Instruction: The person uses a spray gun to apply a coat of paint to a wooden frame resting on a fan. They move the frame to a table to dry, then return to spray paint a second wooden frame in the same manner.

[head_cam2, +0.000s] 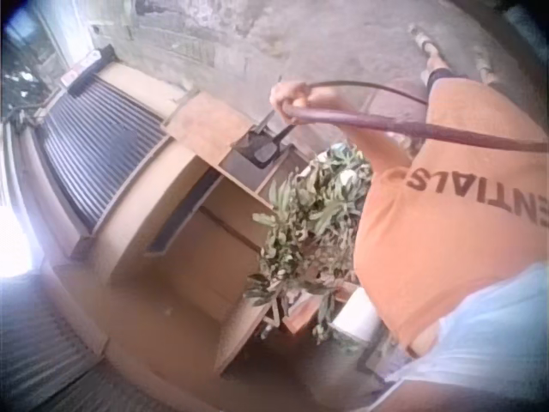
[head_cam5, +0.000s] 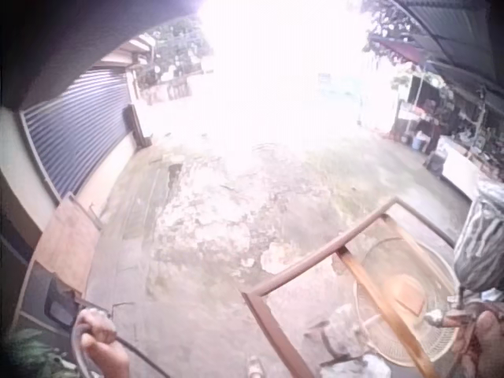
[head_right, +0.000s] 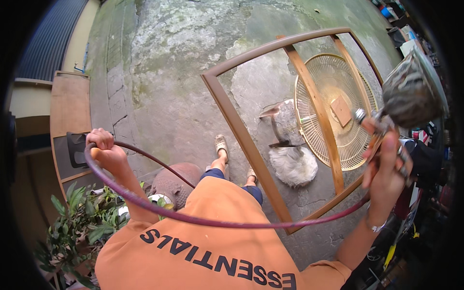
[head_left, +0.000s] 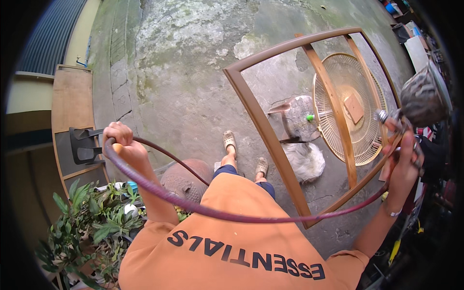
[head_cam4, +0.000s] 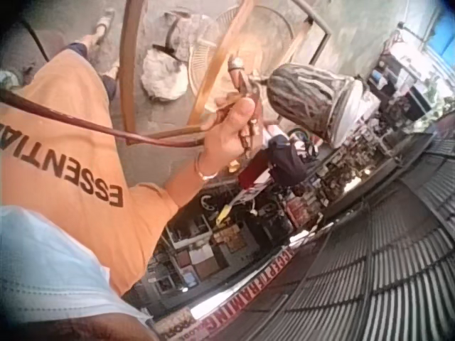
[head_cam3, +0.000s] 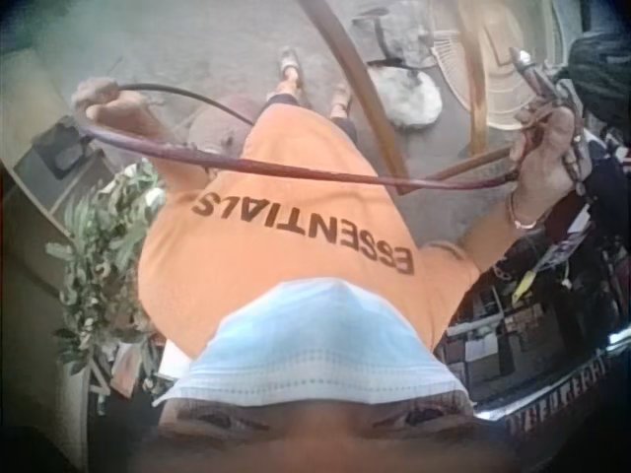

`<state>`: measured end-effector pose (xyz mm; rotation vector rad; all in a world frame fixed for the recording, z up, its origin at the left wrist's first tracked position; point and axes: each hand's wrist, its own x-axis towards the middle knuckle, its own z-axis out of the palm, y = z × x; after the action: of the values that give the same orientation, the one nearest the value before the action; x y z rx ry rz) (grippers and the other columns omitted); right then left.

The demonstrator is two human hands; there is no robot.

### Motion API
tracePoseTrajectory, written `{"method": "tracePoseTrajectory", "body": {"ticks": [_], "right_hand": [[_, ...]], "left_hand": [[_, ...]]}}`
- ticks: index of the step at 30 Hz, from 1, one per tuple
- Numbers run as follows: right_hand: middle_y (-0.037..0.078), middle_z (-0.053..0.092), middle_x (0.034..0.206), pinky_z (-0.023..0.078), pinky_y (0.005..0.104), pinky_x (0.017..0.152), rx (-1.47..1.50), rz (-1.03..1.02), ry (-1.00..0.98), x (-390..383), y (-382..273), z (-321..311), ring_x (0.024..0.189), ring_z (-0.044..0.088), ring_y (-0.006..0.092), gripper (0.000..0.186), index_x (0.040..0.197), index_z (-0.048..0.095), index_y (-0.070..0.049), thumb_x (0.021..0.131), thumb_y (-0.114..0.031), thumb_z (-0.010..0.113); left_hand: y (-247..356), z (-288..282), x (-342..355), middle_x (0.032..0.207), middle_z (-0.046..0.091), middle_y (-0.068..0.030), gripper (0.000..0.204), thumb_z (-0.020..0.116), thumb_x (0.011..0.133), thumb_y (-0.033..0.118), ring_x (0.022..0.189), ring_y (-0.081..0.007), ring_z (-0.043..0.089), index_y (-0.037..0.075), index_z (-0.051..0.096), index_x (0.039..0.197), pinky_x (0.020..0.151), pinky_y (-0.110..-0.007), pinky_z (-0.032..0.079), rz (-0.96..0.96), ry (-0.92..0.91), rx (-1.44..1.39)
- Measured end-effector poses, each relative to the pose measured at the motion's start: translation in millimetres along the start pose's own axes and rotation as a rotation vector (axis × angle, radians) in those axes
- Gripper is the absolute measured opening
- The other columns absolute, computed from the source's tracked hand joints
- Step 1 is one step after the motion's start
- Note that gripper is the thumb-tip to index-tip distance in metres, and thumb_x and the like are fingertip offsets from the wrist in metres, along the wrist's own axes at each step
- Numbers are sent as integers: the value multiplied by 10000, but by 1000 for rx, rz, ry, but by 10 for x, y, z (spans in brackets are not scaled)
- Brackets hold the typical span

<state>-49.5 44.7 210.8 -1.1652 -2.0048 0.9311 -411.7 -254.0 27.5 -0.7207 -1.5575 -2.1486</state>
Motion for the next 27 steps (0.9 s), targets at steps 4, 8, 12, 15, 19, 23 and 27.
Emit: {"method": "tracePoseTrajectory", "body": {"ticks": [4,8,12,15,19,23,27], "right_hand": [[81,655,712,278,180,323,63,-81,-173,-360,-321,526,368,440,37,586,1085,638,59,910,-497,578],[67,642,704,307,172,352,61,74,-309,-296,-633,877,410,485,50,690,1084,646,68,836,-576,633],[27,601,667,261,180,357,-124,-4,-40,-28,-491,1070,388,405,18,485,1102,660,35,913,-409,611],[44,634,726,241,158,347,-241,-47,214,109,-481,981,383,380,3,387,1172,630,12,983,-309,528],[64,657,766,230,144,334,-204,-90,407,202,-538,912,385,378,-9,405,1197,610,23,991,-312,512],[60,644,722,223,142,324,-152,-30,228,16,-621,1024,390,397,0,479,1151,628,38,965,-393,536],[55,632,698,342,200,418,-9,105,-167,-211,-760,1165,460,474,55,552,1014,677,36,862,-494,639]], "left_hand": [[-330,-102,362,581,253,46,667,586,773,706,507,-58,215,111,327,622,451,-233,140,-54,-80,-17],[-591,-62,584,586,264,46,681,602,749,721,509,-58,214,110,329,621,450,-233,141,-76,-137,-105],[-737,-105,681,600,237,49,667,615,746,694,526,-66,192,116,304,630,467,-252,132,-69,-124,-26],[-808,-129,714,586,235,48,641,646,782,630,523,-67,201,116,299,616,467,-249,126,-63,-71,30],[-959,-262,802,570,247,44,583,623,830,546,512,-65,209,114,302,608,464,-240,130,1,-78,65],[-939,-184,872,578,237,47,589,604,820,576,517,-66,206,114,302,611,466,-241,127,-42,-67,57],[-921,-220,933,607,216,48,678,596,737,716,532,-71,192,121,292,621,469,-252,121,-32,-99,37]]}}
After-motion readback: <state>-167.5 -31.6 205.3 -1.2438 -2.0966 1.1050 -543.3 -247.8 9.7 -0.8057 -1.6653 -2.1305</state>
